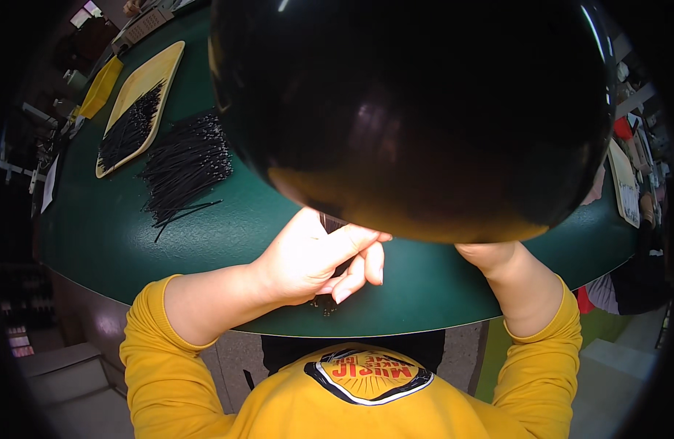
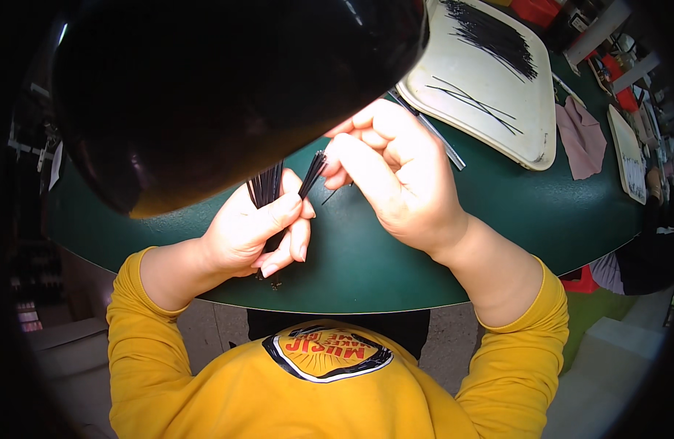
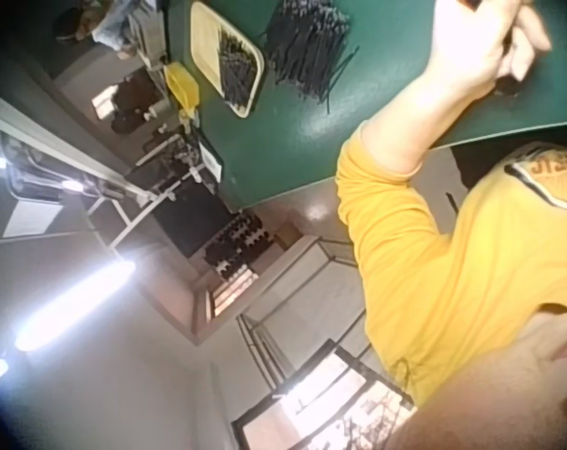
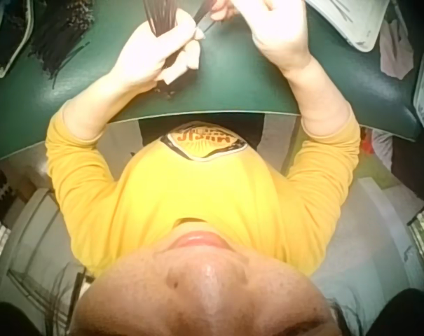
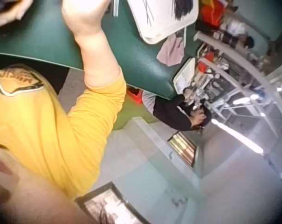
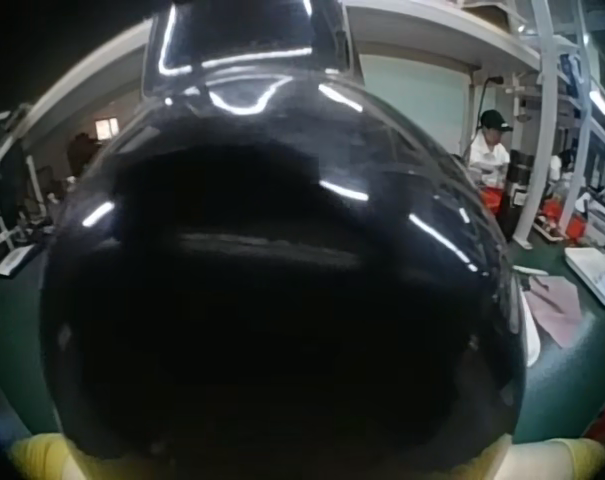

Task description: Assembling bundles of black bristles by applying small white caps.

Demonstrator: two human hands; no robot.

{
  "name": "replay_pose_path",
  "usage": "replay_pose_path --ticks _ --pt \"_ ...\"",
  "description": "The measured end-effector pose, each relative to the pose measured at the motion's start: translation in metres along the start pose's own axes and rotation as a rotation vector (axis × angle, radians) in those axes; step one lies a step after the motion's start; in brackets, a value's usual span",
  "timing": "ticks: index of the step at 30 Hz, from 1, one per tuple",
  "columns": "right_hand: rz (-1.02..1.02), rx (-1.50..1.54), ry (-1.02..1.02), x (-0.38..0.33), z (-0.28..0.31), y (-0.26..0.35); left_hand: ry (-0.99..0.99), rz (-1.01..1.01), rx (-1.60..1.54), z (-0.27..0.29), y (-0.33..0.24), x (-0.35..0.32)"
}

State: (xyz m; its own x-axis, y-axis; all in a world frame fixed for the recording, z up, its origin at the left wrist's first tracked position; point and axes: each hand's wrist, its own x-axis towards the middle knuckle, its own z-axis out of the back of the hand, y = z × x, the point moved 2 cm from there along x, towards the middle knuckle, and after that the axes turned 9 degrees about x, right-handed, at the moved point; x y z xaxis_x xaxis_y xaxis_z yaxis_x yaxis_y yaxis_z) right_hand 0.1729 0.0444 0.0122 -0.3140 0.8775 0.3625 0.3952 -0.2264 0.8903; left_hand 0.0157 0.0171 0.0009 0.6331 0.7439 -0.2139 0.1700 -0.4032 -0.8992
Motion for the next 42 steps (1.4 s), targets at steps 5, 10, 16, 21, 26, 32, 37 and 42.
replay_pose_path --ticks 5,10,16,21,26,32,37,42 --pt "-0.219 0.111 -0.098 0.002 -0.005 0.008 0.069 0.012 -0.024 -0.001 0.001 -0.001" --pt "-0.210 0.128 -0.044 0.002 -0.004 0.003 0.147 -0.009 -0.184 0.004 0.005 -0.003" --pt "-0.208 0.137 -0.006 0.000 -0.002 -0.001 0.140 -0.016 -0.176 0.003 0.003 -0.003" --pt "-0.120 0.096 0.043 -0.002 0.004 -0.005 -0.001 0.024 0.054 -0.003 -0.003 -0.001" --pt "-0.079 -0.173 0.027 -0.001 -0.007 0.012 -0.051 0.000 0.116 -0.003 -0.003 -0.001" --pt "-0.030 0.058 0.021 -0.002 0.001 0.000 -0.033 -0.007 0.127 -0.004 -0.006 0.000" --pt "-0.011 -0.058 0.026 -0.002 -0.003 0.000 -0.036 -0.005 0.130 -0.003 -0.002 -0.001" --pt "-0.339 0.280 -0.075 -0.002 -0.007 0.013 -0.018 -0.026 0.039 0.000 -0.003 -0.004"
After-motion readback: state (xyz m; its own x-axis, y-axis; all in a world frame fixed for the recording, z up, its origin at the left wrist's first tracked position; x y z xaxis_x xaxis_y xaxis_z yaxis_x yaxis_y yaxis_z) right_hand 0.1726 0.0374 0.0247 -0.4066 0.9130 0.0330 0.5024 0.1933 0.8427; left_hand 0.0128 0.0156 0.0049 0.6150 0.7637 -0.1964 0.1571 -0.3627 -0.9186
